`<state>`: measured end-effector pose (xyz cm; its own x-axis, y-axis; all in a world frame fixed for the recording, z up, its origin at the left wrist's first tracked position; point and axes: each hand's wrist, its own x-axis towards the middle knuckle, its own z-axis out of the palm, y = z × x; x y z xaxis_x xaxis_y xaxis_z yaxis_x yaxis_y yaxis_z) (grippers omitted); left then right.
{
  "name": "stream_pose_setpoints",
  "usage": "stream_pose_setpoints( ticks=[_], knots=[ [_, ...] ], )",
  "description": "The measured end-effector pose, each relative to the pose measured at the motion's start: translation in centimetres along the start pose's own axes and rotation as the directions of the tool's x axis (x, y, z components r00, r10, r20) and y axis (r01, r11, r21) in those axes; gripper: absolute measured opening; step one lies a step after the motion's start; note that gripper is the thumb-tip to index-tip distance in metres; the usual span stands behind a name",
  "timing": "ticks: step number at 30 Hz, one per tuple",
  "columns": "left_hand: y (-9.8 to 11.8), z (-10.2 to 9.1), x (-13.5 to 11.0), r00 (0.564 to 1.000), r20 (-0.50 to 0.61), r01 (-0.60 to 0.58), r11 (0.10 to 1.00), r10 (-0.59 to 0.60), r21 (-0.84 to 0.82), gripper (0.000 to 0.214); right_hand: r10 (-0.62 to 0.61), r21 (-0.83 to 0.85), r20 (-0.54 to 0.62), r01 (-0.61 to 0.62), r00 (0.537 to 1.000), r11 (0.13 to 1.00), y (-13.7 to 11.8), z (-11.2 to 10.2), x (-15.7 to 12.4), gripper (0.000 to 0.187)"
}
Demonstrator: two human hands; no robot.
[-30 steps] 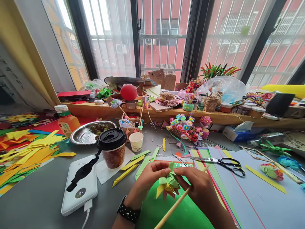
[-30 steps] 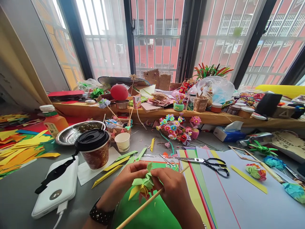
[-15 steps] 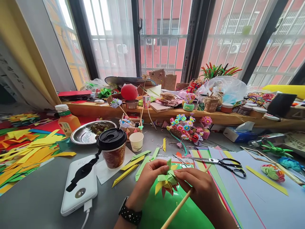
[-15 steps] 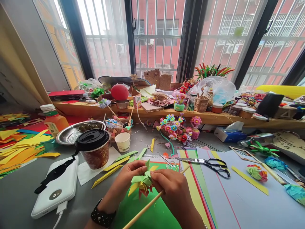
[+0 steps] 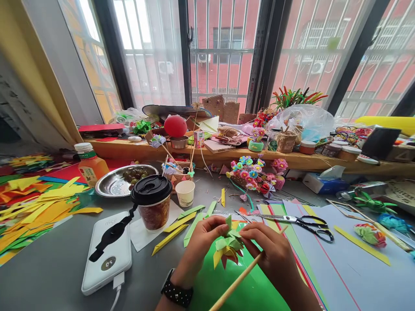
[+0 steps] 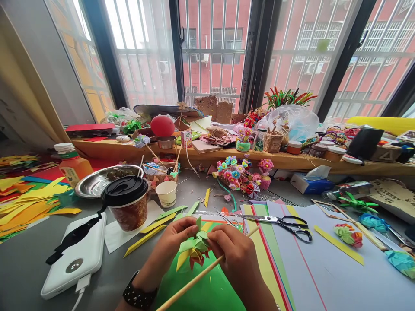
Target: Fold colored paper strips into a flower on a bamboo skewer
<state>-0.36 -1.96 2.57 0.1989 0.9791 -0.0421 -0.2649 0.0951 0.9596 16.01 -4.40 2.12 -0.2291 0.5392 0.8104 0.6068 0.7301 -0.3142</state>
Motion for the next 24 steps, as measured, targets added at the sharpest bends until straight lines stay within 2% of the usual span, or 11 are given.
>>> stream_pose_setpoints(
  ticks=[5,14,17,20,24],
  knots=[
    [0.2,0.1,-0.2,1.0,-0.013,-0.002,1.0,0.002,-0.024,0.02,-0.068,-0.027,0.007,0.068,0.998,0.997,-0.3,-0.3,0.4,0.016],
    [0.0,-0.1,-0.2,0.998,-0.032,-0.055,0.998,0.055,0.02,0.022,-0.048,-0.013,0.009,0.048,0.999,0.999,-0.3,-0.3,0.5,0.014],
    [0.0,-0.2,-0.2,0.989,-0.066,-0.126,0.985,0.134,0.119,0.022,0.042,-0.019,0.016,-0.041,0.999,0.999,0.2,-0.7,0.6,0.014],
    [0.0,-0.2,-0.2,0.948,-0.1,-0.266,0.923,0.303,0.279,0.018,0.184,-0.094,-0.01,-0.184,0.983,0.978,0.8,-1.2,0.7,0.013],
    [-0.3,0.0,-0.4,0.864,-0.103,-0.419,0.817,0.493,0.397,0.008,0.43,-0.176,-0.111,-0.443,0.896,0.879,1.2,-1.5,0.6,0.033]
  ],
)
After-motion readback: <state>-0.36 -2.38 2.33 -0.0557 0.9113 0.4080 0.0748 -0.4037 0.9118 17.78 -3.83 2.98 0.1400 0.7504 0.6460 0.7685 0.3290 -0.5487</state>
